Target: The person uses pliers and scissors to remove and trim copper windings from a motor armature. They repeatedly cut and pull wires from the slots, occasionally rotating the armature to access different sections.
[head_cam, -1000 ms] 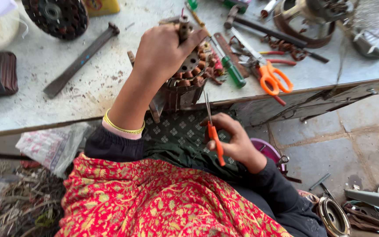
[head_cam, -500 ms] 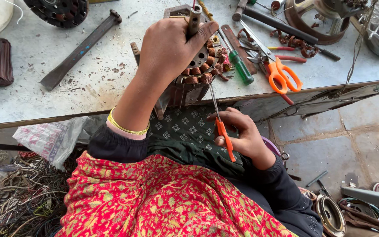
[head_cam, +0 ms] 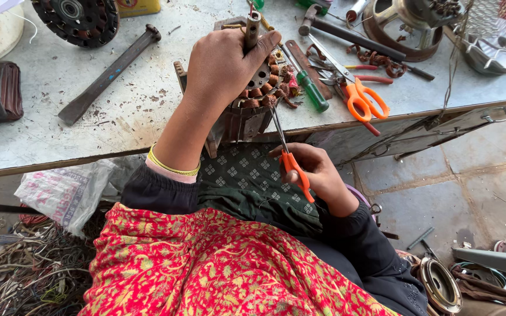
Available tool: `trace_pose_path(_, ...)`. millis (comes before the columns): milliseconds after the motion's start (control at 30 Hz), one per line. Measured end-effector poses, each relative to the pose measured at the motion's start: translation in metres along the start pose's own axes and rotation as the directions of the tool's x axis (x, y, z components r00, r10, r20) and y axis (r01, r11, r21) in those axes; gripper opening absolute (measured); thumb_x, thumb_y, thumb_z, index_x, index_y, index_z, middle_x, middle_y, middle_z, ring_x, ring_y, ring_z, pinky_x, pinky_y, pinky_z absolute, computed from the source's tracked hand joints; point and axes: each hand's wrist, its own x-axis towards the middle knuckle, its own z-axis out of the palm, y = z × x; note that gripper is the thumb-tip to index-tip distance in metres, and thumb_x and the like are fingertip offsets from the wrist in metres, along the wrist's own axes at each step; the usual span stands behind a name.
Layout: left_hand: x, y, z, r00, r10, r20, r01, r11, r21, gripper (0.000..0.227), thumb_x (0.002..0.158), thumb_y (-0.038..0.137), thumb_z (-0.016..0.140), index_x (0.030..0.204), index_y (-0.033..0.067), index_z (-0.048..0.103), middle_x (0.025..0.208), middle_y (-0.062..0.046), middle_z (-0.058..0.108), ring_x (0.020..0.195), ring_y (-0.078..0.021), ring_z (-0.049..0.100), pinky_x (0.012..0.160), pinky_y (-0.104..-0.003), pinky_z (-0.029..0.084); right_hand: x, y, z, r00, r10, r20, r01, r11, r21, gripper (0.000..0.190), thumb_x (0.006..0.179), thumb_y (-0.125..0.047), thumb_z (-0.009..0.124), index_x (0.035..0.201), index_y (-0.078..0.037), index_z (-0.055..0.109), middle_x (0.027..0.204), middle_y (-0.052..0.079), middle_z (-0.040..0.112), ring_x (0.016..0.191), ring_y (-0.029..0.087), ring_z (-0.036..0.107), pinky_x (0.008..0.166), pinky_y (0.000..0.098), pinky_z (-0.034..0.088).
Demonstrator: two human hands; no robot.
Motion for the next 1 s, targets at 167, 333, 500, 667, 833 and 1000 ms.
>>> trace_pose_path(167, 0.000, 0.000, 0.000, 1.000, 0.028, -0.004, -0.028, 1.000, -0.010, 0.066, 0.104, 0.062, 0.054, 0.063, 0.0126, 0.071, 0.049, -0.002, 0.058, 0.045, -0.0199, 0.060, 0.046, -0.036, 0.047, 0.004, 0.002, 0.001, 1.000, 0.019, -0.010, -0.016, 0.972, 0.234, 0.077, 0.083, -0.055, 0.084, 0.128, 0.006, 0.067, 0.085, 0.005, 0.066, 0.075, 0.013, 0.064, 0.068, 0.0266, 0.054)
trace_pose_path(333, 0.003, 0.001, -0.002, 0.998, -0.039, 0.056, 0.038, 0.999, 0.019, 0.067, 0.101, 0.063, 0.056, 0.060, 0.0113, 0.070, 0.048, -0.004, 0.058, 0.044, -0.0222, 0.062, 0.048, -0.038, 0.048, 0.008, -0.003, -0.003, 0.998, 0.036, 0.042, -0.049, 0.924, 0.378, 0.081, 0.087, -0.056, 0.082, 0.129, 0.011, 0.070, 0.080, 0.010, 0.068, 0.074, 0.017, 0.065, 0.066, 0.0277, 0.051)
trace_pose_path(500, 0.002, 0.001, -0.001, 0.999, 0.031, -0.008, -0.031, 0.999, 0.015, 0.064, 0.103, 0.059, 0.058, 0.063, 0.0104, 0.071, 0.050, -0.006, 0.059, 0.048, -0.0258, 0.062, 0.050, -0.041, 0.049, 0.006, -0.017, -0.007, 0.992, 0.122, 0.037, -0.126, 0.984, 0.126, 0.075, 0.085, -0.051, 0.083, 0.128, 0.008, 0.069, 0.099, 0.007, 0.071, 0.090, 0.012, 0.064, 0.081, 0.0268, 0.051)
trace_pose_path(667, 0.000, 0.001, -0.001, 0.998, 0.055, -0.036, -0.055, 0.998, -0.006, 0.064, 0.105, 0.058, 0.057, 0.064, 0.0111, 0.070, 0.050, -0.004, 0.058, 0.046, -0.0230, 0.060, 0.048, -0.038, 0.048, 0.006, -0.037, -0.003, 0.981, 0.178, 0.077, -0.186, 0.975, 0.125, 0.071, 0.084, -0.045, 0.084, 0.129, 0.007, 0.065, 0.108, 0.009, 0.075, 0.096, 0.015, 0.071, 0.082, 0.0293, 0.058)
trace_pose_path(833, 0.002, 0.000, 0.001, 1.000, 0.018, 0.016, -0.019, 0.999, 0.038, 0.066, 0.104, 0.059, 0.056, 0.058, 0.0127, 0.067, 0.045, -0.003, 0.054, 0.039, -0.0184, 0.055, 0.045, -0.035, 0.044, 0.005, -0.044, 0.009, 0.919, 0.295, 0.260, -0.392, 0.751, 0.531, 0.069, 0.086, -0.043, 0.082, 0.134, 0.003, 0.062, 0.100, 0.007, 0.070, 0.064, 0.003, 0.052, 0.049, 0.0167, 0.039)
trace_pose_path(1000, 0.002, -0.003, 0.002, 0.999, 0.041, 0.016, -0.042, 0.999, 0.032, 0.067, 0.106, 0.058, 0.055, 0.058, 0.0129, 0.065, 0.045, -0.001, 0.052, 0.039, -0.0163, 0.053, 0.045, -0.034, 0.044, 0.000, -0.050, -0.005, 0.962, 0.255, 0.098, -0.273, 0.861, 0.430, 0.061, 0.089, -0.043, 0.079, 0.123, 0.006, 0.067, 0.087, 0.008, 0.068, 0.057, 0.004, 0.051, 0.045, 0.0174, 0.035)
